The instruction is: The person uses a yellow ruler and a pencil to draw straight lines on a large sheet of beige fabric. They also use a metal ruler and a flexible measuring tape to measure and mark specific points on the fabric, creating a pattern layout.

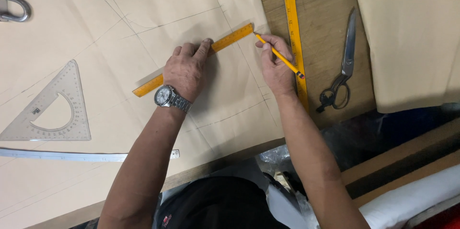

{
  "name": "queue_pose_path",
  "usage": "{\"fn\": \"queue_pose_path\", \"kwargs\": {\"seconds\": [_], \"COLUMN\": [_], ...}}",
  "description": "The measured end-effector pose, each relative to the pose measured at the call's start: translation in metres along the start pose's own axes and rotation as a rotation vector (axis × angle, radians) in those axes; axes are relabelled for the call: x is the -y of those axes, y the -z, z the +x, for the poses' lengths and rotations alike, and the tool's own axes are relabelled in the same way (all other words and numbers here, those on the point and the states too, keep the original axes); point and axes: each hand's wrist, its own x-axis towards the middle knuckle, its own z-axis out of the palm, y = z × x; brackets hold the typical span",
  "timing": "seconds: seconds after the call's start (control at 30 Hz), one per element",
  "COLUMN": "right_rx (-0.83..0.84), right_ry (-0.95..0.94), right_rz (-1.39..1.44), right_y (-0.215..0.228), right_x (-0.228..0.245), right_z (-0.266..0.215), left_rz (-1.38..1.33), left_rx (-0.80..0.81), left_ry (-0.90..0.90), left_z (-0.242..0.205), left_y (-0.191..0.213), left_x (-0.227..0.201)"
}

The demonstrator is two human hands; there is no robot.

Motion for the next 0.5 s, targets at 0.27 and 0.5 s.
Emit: {"fn": "queue_pose_path", "kwargs": {"seconds": [0.27,0.5], "right_rx": [0.013,0.119], "right_ry": [0.135,0.257], "right_rz": [-0.143,-0.333], "right_y": [-0.002,0.023], "right_x": [-0.006,0.035], "right_z": [0.006,0.023], "left_rz": [-0.024,-0.013], "left_rx": [0.022,0.044], "left_ry": [0.012,0.012], "left_z": [-0.001,0.000], "left_y": [-0.004,-0.003], "left_x": [0.000,0.000]}}
